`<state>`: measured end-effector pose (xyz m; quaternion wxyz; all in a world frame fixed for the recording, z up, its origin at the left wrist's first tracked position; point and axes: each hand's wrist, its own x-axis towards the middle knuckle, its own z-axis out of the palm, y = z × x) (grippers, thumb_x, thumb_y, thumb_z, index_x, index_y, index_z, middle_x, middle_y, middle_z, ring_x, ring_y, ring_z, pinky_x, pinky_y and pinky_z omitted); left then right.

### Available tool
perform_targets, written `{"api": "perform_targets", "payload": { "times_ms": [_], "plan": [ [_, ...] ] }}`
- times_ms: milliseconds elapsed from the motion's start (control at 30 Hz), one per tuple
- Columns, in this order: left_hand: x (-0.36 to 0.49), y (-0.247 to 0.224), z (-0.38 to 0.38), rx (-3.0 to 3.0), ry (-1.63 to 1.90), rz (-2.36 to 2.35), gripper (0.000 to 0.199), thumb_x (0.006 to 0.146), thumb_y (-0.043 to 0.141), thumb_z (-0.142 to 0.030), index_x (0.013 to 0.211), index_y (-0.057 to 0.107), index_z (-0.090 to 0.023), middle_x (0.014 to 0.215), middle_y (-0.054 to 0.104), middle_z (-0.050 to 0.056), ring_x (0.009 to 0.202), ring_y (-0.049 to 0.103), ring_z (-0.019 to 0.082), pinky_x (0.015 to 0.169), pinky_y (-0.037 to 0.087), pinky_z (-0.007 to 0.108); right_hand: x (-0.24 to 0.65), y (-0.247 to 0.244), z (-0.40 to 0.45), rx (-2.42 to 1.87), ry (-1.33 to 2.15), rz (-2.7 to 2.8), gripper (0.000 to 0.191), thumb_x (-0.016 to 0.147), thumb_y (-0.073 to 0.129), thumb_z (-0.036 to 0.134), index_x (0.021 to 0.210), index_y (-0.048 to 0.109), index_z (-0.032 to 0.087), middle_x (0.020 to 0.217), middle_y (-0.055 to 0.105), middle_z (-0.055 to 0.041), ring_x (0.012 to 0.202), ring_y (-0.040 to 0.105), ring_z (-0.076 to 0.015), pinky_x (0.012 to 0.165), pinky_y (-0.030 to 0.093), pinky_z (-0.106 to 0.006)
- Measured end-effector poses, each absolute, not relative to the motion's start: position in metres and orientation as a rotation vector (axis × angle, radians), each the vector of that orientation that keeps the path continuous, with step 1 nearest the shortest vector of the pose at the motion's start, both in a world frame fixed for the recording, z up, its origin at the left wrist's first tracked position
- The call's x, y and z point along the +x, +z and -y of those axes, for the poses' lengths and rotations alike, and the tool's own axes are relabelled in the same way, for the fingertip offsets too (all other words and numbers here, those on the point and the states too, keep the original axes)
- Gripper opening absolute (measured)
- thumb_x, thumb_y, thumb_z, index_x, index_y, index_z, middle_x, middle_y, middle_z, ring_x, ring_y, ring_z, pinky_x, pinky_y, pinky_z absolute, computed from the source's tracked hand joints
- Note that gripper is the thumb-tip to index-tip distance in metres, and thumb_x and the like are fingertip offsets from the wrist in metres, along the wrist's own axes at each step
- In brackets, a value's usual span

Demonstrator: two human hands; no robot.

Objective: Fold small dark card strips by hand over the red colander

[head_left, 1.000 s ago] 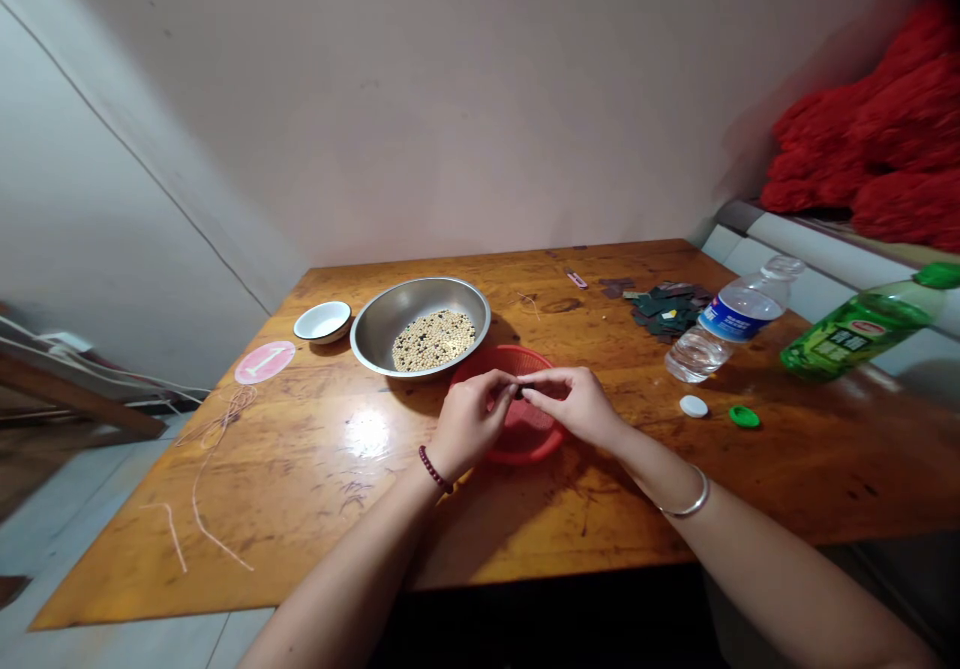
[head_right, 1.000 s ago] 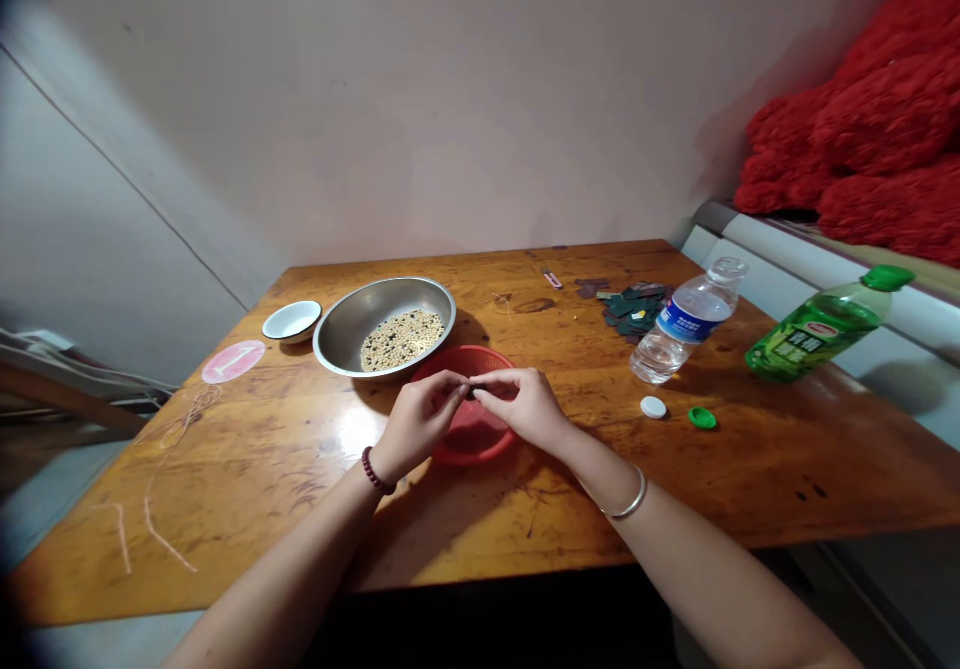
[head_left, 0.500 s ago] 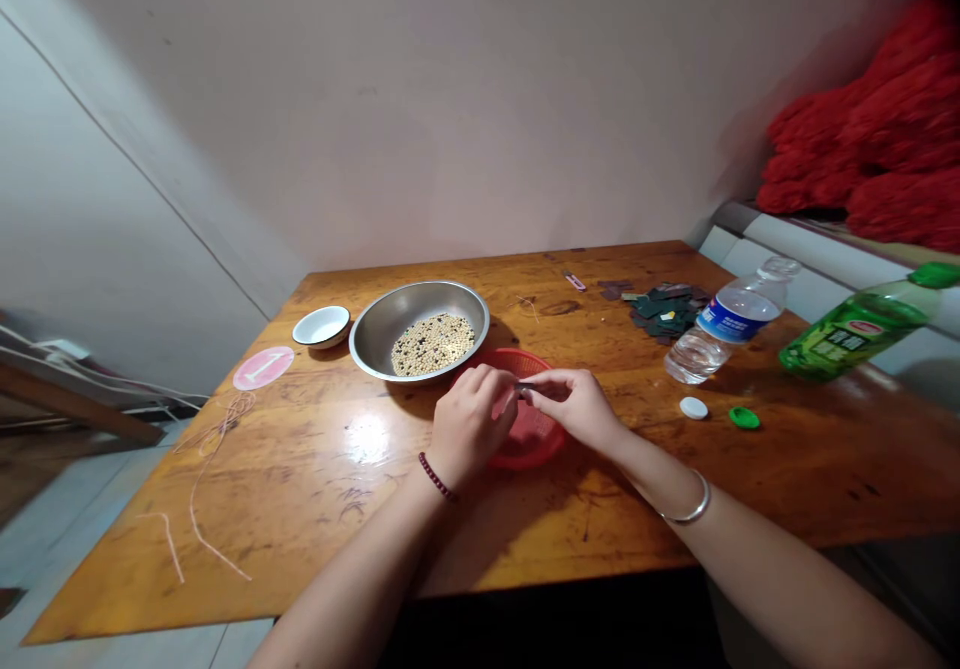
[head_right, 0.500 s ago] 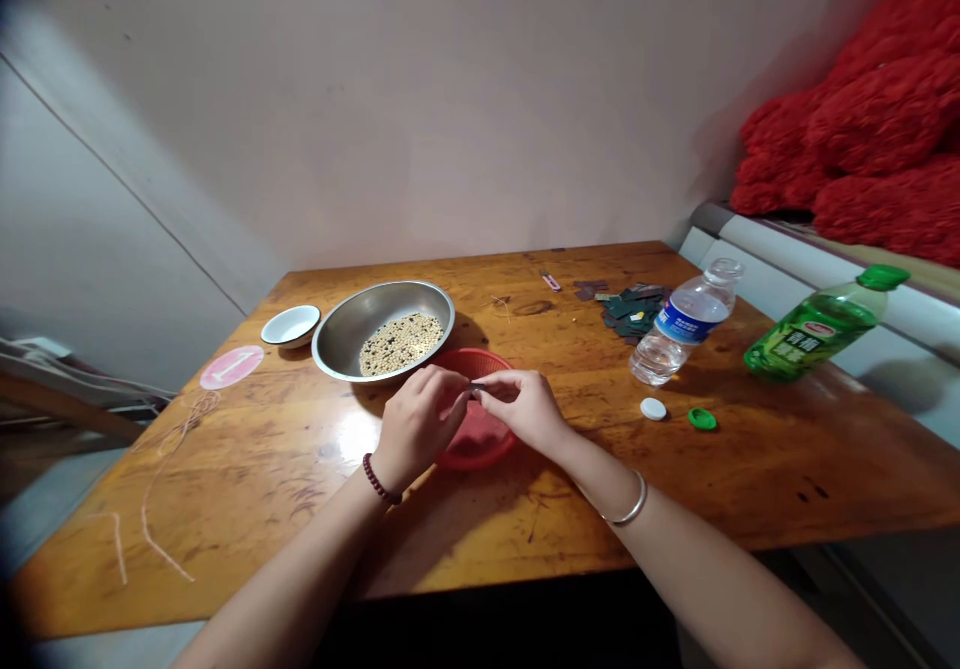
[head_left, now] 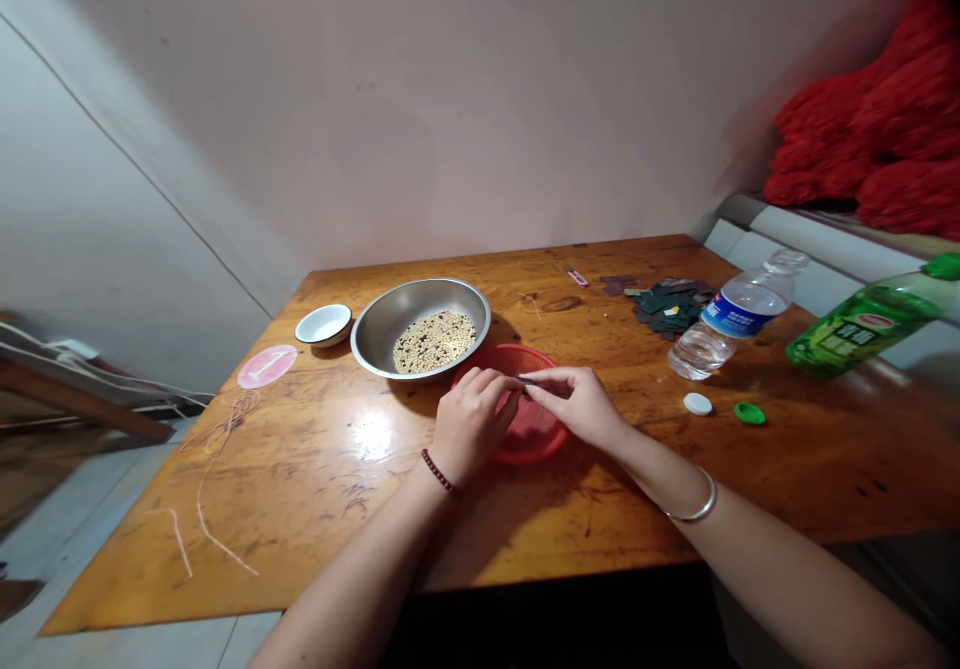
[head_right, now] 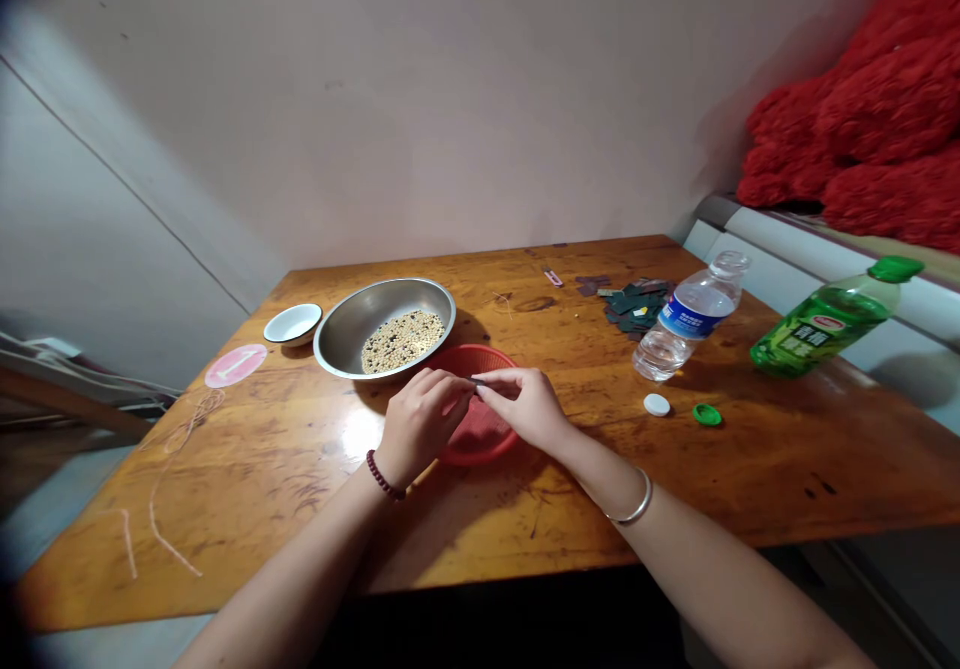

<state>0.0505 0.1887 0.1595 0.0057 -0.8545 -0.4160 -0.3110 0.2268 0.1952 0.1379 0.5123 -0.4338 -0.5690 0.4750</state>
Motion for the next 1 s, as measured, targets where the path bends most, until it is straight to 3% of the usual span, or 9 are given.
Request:
{"api": "perform_targets", "payload": {
  "times_ms": [733,1000],
  "plan": [
    [0.0519,0.1592,-0.1872,-2.652,-0.888,1.291,0.015,0.091,0.053,-0.024,0.087,0.067,-0.021,0.084,0.069,0.002,0.077,0.058,0.015,0.073,0.046,0.027,0.2280,0.1384,-0.1904,-1.143,0.856,1.664,0.024,0.084,0.058,0.027,0.100,0.075,0.022,0.100,0.076,-0.0051,0.091,0.072,-0.0233,0.084,0.058,-0.039],
    [0.0552,0.1615,-0.1855,-2.673,-1.115,1.531,0.006,0.084,0.060,-0.021,0.083,0.067,-0.022,0.082,0.068,0.001,0.077,0.060,0.014,0.071,0.045,0.024,0.2258,0.1335,-0.1905,-1.112,0.881,1.591,0.017,0.085,0.059,0.030,0.094,0.071,0.021,0.089,0.076,-0.0046,0.082,0.073,-0.0197,0.077,0.059,-0.031]
  ]
}}
